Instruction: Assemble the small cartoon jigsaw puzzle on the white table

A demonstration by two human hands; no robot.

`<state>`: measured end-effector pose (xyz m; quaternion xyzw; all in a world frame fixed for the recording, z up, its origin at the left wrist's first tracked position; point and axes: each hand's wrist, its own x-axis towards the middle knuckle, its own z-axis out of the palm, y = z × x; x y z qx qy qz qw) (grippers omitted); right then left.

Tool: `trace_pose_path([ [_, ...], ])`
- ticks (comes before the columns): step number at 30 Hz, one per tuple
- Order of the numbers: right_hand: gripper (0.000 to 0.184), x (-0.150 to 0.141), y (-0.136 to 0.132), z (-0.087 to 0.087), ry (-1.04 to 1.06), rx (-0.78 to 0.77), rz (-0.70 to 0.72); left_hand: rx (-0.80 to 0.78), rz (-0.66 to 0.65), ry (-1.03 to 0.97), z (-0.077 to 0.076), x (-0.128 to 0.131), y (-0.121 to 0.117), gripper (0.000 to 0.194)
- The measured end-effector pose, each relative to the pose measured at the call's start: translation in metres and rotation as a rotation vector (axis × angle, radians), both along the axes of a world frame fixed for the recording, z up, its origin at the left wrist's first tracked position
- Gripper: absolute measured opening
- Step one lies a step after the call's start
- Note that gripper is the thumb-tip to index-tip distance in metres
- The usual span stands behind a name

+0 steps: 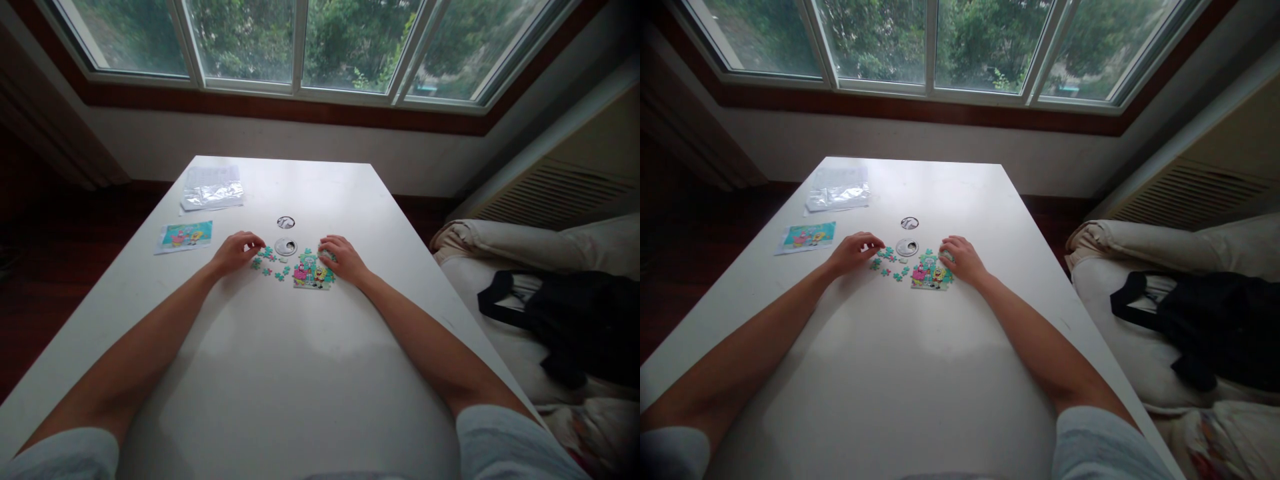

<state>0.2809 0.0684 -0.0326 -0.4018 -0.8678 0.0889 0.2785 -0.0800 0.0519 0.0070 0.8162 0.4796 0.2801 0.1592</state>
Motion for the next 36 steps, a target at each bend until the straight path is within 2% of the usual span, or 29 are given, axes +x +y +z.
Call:
trace_pose_path([
  [6,0.018,0.000,0.001,-0.001,0.013,-0.003,0.008,-0.034,-0.107,0.199,0.029,-0.008,-0.004,0.022],
  [11,0.016,0.000,0.001,-0.001,0.004,0.006,0.002,0.026,-0.067,0.291,0.039,-0.006,-0.012,0.019],
  [18,0.017,0.000,-0.001,0.000,-0.011,0.017,0.002,0.041,-0.146,0.457,0.035,0.017,-0.029,0.012],
  [24,0.020,-0.002,-0.005,0.005,-0.022,0.044,0.000,0.097,-0.118,0.488,0.027,0.034,-0.041,0.008],
  [36,0.031,-0.013,-0.021,0.013,-0.132,0.076,0.113,-0.023,-0.114,0.571,0.030,0.051,-0.050,0.011],
])
